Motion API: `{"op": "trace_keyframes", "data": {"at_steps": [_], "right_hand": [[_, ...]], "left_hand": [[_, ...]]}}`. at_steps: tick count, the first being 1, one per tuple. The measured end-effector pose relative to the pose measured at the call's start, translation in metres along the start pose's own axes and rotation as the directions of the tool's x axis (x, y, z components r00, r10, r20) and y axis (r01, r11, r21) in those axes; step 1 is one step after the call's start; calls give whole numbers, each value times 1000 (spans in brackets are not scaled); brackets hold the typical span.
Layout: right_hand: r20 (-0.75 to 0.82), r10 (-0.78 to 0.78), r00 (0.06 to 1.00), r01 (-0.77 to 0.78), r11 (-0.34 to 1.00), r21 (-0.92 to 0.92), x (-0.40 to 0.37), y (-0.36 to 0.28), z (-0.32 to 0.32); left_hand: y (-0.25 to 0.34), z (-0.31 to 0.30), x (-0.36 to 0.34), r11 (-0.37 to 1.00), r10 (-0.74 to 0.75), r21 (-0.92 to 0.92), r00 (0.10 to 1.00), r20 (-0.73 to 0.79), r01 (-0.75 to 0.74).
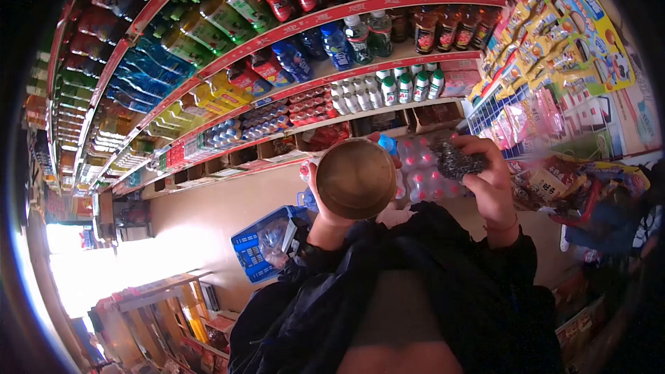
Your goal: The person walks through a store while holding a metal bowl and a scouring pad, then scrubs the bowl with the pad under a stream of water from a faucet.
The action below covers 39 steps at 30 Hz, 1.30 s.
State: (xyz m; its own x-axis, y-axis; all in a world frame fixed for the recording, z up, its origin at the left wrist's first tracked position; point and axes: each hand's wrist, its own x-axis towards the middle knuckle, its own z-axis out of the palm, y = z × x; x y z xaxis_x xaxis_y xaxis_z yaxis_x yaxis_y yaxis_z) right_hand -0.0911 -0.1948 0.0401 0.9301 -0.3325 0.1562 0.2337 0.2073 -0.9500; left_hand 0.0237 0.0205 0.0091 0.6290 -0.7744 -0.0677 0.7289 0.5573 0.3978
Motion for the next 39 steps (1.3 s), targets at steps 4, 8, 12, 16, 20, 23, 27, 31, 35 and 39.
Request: {"op": "trace_keyframes", "data": {"at_steps": [4, 8, 12, 16, 20, 23, 27, 31, 35, 39], "right_hand": [[26, -13, 1000, 14, 1000, -26, -4, -4, 4], [-1, -1, 1000, 2, 989, 149, -10, -1, 4], [-135, 162, 977, -49, 799, 599, -16, 3, 13], [31, 291, 956, -105, 242, 965, -18, 18, 0], [45, 328, 944, -84, 105, 991, -24, 20, -1], [-28, 350, 936, -11, 109, 994, -32, 28, -4], [-74, 359, 930, 43, 92, 995, -39, 33, -5], [-114, 377, 919, 82, 99, 992, -48, 40, -8], [-195, 435, 879, 145, 146, 979, -58, 40, -10], [-272, 388, 880, 155, 307, 939, -84, 57, -20]], "left_hand": [[-2, -3, 1, 1000, -26, -14, 999, 42, 27], [-6, -6, 1, 996, -92, 2, 993, 76, 92], [-9, -3, 3, 999, -14, 43, 993, 118, 9], [-8, -6, 6, 997, 57, 65, 992, -109, -50], [2, -34, 8, 995, 41, 95, 984, -171, -25], [9, -41, 11, 998, 15, 59, 984, -180, -4], [17, -76, 13, 1000, -4, 27, 966, -257, 11], [22, -118, 14, 995, -65, 59, 970, -235, 81], [17, -151, 28, 990, -139, -19, 927, -347, 141], [-12, -204, 43, 885, 94, 460, 940, -329, 72]]}}
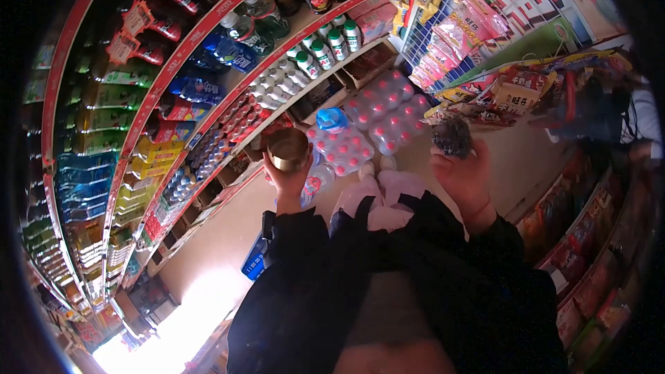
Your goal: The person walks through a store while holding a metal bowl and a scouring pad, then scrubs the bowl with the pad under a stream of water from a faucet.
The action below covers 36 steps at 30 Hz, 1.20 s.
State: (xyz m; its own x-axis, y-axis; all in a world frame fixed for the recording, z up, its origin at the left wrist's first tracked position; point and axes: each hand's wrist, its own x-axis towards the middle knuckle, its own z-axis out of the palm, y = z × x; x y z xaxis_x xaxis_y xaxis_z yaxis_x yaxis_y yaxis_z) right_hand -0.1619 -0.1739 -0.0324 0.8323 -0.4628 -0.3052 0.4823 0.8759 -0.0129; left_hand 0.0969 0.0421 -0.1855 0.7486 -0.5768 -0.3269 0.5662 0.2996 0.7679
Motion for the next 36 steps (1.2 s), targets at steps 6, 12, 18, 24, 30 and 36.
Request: {"op": "trace_keyframes", "data": {"at_steps": [6, 12, 18, 24, 30, 36], "right_hand": [[-156, -146, 977, 139, 989, -56, -29, -7, -18], [-217, -144, 965, 106, 979, -175, -37, -3, -11], [-47, -174, 984, 95, 723, -684, -11, 6, 11], [402, 122, 907, 416, -400, -817, 12, 5, 47], [582, 388, 714, 576, -799, -174, 31, 32, 45], [436, 472, 766, 598, -771, -216, 37, 43, 42]], "left_hand": [[-39, -29, 49, 841, -327, -456, 945, 2, 292], [-34, 15, 55, 702, -505, -456, 834, 224, 547], [-16, 102, 4, 750, -548, -77, 682, 485, 657], [11, 150, -32, 877, -415, 22, 735, 536, 479], [17, 155, -52, 918, -391, 131, 800, 455, 374], [22, 148, -56, 976, -199, 176, 839, 506, 125]]}}
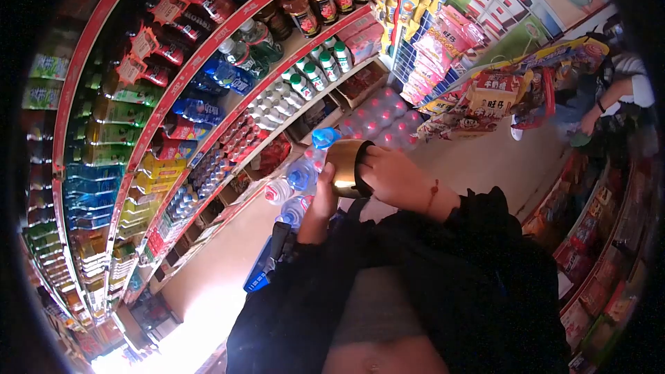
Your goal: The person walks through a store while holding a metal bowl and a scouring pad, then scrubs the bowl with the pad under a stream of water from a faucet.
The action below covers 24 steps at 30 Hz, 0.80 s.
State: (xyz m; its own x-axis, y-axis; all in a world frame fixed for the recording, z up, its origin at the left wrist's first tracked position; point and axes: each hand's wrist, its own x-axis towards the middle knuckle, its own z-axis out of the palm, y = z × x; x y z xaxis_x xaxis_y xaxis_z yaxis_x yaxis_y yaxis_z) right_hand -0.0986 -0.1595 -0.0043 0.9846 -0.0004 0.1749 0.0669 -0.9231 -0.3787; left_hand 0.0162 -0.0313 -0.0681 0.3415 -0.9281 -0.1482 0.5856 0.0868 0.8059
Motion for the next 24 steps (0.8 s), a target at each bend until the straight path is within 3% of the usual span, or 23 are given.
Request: {"op": "trace_keyframes", "data": {"at_steps": [2, 4, 6, 8, 10, 11, 13, 15, 17, 18, 20, 21, 23, 24], "right_hand": [[135, 34, 990, -72, 956, 283, 5, 3, 0], [148, 2, 989, -48, 950, 309, 5, 4, 2], [157, -26, 987, -28, 943, 333, 3, 5, 11], [8, -159, 987, 158, 984, 86, 1, 6, 25], [7, -181, 983, 181, 983, 5, 2, 4, 27], [10, -198, 980, 198, 978, -72, 3, 3, 27], [47, -204, 978, 207, 977, -61, 4, 3, 29], [85, -210, 974, 214, 976, -45, 7, 4, 29], [56, -238, 970, 228, 963, 141, 13, 9, 28], [54, -240, 969, 230, 963, 141, 15, 7, 27], [103, -163, 981, 116, 925, 363, 18, 4, 22], [103, -165, 981, 118, 924, 364, 18, 3, 17], [241, 7, 971, -181, 684, 707, 20, 3, 9], [240, 7, 971, -180, 684, 707, 20, 4, 9]], "left_hand": [[-3, 1, -6, 1000, 17, -22, 1000, -26, -17], [-4, 1, -11, 999, 32, -39, 998, -53, -34], [-7, 1, -15, 997, 48, 57, 996, -75, -44], [-12, -3, -17, 995, 61, 81, 992, -111, -52], [-16, -11, -18, 997, -83, -22, 988, -130, 80], [-14, -13, -17, 997, -75, -17, 989, -129, 73], [-8, -18, -17, 986, -117, 96, 979, -168, 134], [1, -19, -18, 988, -143, 27, 976, -165, 149], [13, -14, -22, 977, -208, -80, 963, -170, 197], [12, -13, -20, 978, -207, -78, 963, -172, 196], [9, -11, -17, 984, 101, 164, 975, -200, -69], [8, -9, -17, 984, 102, 164, 974, -202, -69], [9, -7, -18, 993, 115, 5, 977, -181, -116], [9, -7, -17, 993, 115, 6, 977, -182, -116]]}}
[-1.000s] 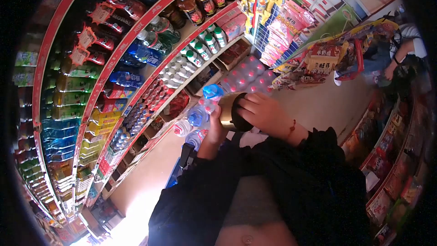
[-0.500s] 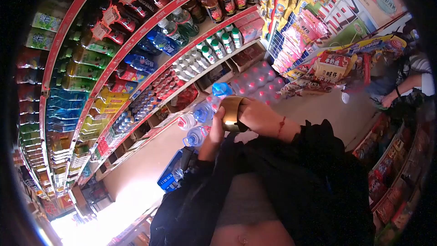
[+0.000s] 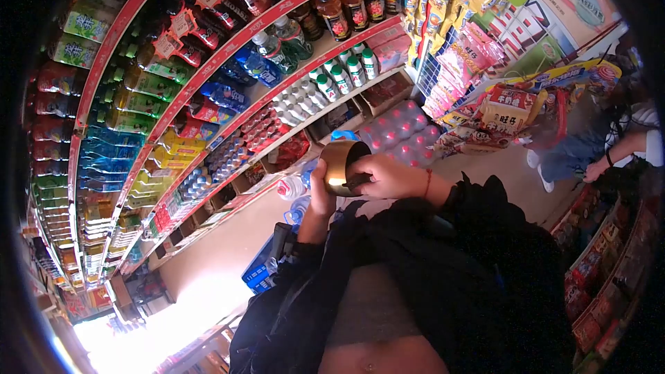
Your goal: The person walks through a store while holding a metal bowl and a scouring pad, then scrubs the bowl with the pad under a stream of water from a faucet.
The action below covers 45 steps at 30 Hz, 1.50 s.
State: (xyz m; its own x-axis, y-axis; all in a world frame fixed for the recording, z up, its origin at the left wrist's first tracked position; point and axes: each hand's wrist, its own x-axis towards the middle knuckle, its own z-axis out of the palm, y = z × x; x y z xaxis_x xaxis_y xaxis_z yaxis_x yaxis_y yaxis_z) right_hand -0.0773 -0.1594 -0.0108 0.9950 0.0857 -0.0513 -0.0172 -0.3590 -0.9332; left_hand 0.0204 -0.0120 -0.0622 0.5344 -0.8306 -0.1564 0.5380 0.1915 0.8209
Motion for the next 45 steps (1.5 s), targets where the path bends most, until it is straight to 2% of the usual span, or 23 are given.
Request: {"op": "trace_keyframes", "data": {"at_steps": [3, 5, 6, 8, 9, 11, 12, 14, 18, 20, 21, 23, 24, 25, 26, 28, 33, 35, 36, 39, 41, 43, 45], "right_hand": [[31, -35, 999, 39, 990, -136, 1, 9, 2], [15, -400, 916, 344, 768, -541, 3, 20, 5], [9, -398, 917, 340, 769, -542, 2, 21, 6], [93, -336, 937, 277, 556, -784, 1, 19, 5], [91, -336, 937, 276, 556, -784, 2, 17, 3], [151, -497, 854, 325, 285, -902, 6, 13, -2], [149, -497, 855, 324, 287, -902, 6, 13, -3], [202, -473, 858, 374, 305, -876, 6, 15, -4], [186, -420, 888, 369, 412, -833, 7, 30, 2], [43, -495, 868, 370, 585, -722, 10, 38, 8], [45, -493, 869, 372, 589, -717, 9, 39, 10], [9, -295, 955, 266, 849, -456, 7, 36, 11], [16, -292, 956, 268, 850, -454, 5, 32, 10], [12, -121, 993, 121, 977, -176, 2, 26, 7], [58, 53, 997, -59, 993, 107, 0, 22, 4], [73, 77, 994, -89, 980, 178, -1, 27, 4], [54, 79, 995, -95, 894, 437, 3, 23, 6], [-45, 281, 959, -179, 719, 672, 4, 17, 8], [-11, 267, 964, -192, 722, 665, 6, 17, 11], [-273, 185, 944, -44, 891, 453, 14, 28, 13], [-331, -15, 944, 12, 1000, -12, 17, 28, 11], [-284, -283, 916, 157, 905, -395, 19, 20, 8], [-204, -437, 876, 250, 773, -583, 22, 27, 8]], "left_hand": [[1, -1, 3, 980, 104, 169, 994, 24, -107], [2, 1, 3, 983, 42, 181, 999, 6, -42], [0, 1, 4, 983, 38, 182, 999, 10, -39], [-2, 1, 8, 989, -76, 120, 996, -49, 81], [0, 3, 8, 989, -76, 121, 996, -48, 82], [10, 8, 7, 968, -250, -40, 967, -50, 248], [15, 6, 8, 968, -251, -39, 967, -49, 249], [26, 1, 8, 896, -443, 14, 895, 54, 443], [22, 5, 8, 905, -411, 85, 909, -69, 416], [14, 1, 7, 955, -291, 46, 955, -55, 293], [12, 2, 6, 954, -294, 43, 954, -61, 297], [9, 3, 4, 933, -69, 347, 995, -77, 91], [9, 3, 3, 935, -69, 341, 994, -83, 93], [10, 2, 1, 948, -57, 310, 997, -58, 72], [10, 1, 0, 960, -42, 275, 999, -30, 48], [-2, -5, 2, 996, -23, 85, 1000, -14, 24], [-12, -3, -1, 998, -60, -36, 996, -72, 57], [-21, 0, -1, 998, -50, -51, 989, -140, 43], [-21, 1, -2, 997, -41, -63, 990, -132, 33], [-34, -5, 1, 994, -58, -100, 989, -133, 45], [-32, -4, -3, 986, -126, -129, 980, -154, 106], [-56, -13, 5, 995, 19, -97, 985, -173, -37], [-59, -13, 8, 997, 71, 47, 965, -252, -61]]}}
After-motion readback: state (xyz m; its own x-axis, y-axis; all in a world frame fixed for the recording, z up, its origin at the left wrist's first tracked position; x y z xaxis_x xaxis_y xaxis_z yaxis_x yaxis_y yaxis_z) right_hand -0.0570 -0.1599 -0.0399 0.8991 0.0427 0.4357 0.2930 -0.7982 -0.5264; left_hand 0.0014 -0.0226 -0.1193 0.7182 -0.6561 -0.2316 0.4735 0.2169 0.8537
